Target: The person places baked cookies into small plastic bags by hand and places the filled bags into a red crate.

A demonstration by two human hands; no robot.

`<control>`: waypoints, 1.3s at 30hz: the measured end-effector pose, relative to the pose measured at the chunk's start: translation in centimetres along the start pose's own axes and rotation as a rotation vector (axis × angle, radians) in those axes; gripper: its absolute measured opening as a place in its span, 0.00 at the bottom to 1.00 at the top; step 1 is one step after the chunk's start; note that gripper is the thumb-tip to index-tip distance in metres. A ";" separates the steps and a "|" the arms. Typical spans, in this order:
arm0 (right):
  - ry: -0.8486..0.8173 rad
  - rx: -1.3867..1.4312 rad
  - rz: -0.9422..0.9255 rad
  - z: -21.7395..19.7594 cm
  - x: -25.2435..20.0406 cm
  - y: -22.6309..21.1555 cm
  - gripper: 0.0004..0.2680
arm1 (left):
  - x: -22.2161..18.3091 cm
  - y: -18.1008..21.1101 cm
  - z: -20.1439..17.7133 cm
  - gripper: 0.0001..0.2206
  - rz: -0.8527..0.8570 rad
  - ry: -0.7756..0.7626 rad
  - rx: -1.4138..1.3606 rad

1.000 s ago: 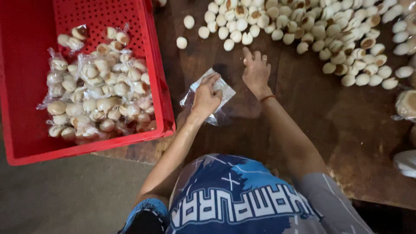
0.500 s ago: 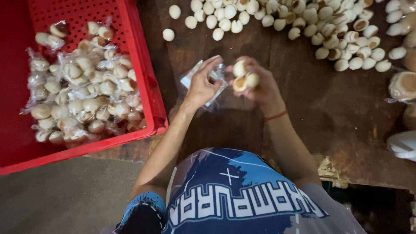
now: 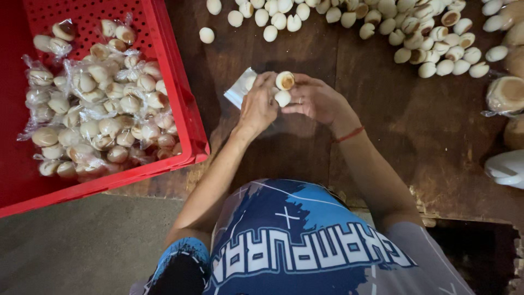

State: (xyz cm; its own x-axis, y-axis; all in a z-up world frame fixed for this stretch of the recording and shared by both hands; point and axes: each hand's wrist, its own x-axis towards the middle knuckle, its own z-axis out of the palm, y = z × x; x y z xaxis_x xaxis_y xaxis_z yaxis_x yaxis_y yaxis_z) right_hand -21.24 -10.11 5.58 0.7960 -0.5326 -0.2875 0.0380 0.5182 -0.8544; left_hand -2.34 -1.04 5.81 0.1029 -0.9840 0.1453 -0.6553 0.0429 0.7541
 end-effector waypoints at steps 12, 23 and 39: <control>0.328 -1.496 -0.545 5.5 -1.1 -5.1 0.18 | 4.1 2.1 -5.4 0.21 0.097 0.096 -0.142; 0.175 -1.448 -0.784 3.1 -1.0 -7.0 0.08 | 4.2 3.5 -7.3 0.24 0.169 0.035 -0.195; 0.206 -0.580 -0.393 3.1 -3.7 -7.6 0.05 | 3.4 6.1 -9.2 0.10 0.204 0.069 -0.169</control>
State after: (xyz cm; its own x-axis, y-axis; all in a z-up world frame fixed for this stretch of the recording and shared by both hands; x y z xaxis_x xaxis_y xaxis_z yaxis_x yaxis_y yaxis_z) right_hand -22.59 -10.00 14.54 0.6573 -0.7511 0.0613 -0.0741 -0.1453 -0.9866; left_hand 0.86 -2.57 16.80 0.0363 -0.9382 0.3441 -0.5343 0.2728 0.8001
